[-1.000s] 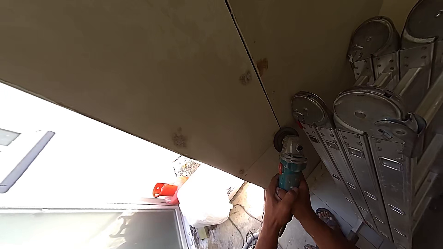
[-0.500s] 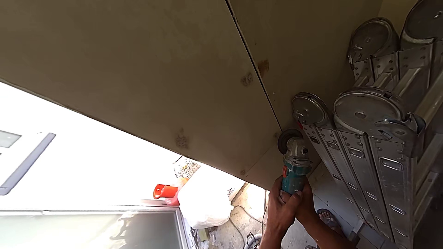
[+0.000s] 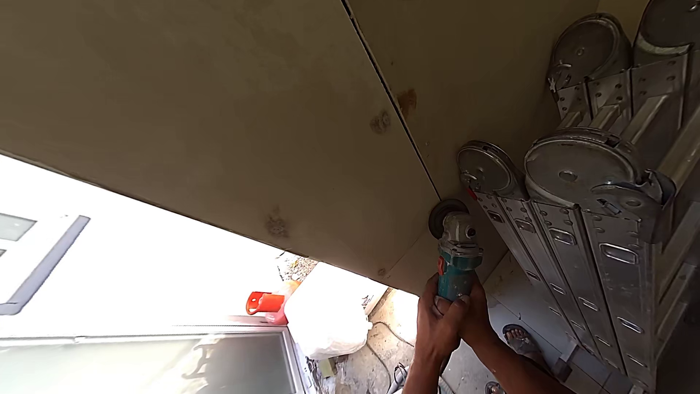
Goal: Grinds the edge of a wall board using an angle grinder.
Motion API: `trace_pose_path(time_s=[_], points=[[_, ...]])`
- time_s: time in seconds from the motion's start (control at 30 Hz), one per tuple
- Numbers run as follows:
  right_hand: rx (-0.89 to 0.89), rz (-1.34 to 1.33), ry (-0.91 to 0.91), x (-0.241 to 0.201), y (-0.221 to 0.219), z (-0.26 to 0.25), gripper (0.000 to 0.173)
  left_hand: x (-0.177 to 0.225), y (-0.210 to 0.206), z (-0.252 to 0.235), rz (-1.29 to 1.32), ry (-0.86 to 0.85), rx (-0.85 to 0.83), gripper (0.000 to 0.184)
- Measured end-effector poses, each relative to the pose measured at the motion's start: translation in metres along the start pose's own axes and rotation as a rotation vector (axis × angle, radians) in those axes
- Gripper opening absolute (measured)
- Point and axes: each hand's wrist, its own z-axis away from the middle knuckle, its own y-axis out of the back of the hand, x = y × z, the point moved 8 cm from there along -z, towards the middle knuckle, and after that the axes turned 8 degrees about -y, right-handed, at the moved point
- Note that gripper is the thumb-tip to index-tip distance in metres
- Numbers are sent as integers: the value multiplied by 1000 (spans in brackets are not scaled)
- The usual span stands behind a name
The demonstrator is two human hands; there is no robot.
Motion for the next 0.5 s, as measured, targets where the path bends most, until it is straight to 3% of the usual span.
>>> trace_pose_path(time_s=[0.5], points=[[2, 0, 16, -4, -1, 0, 77, -1, 1, -3, 10, -18, -22, 55]])
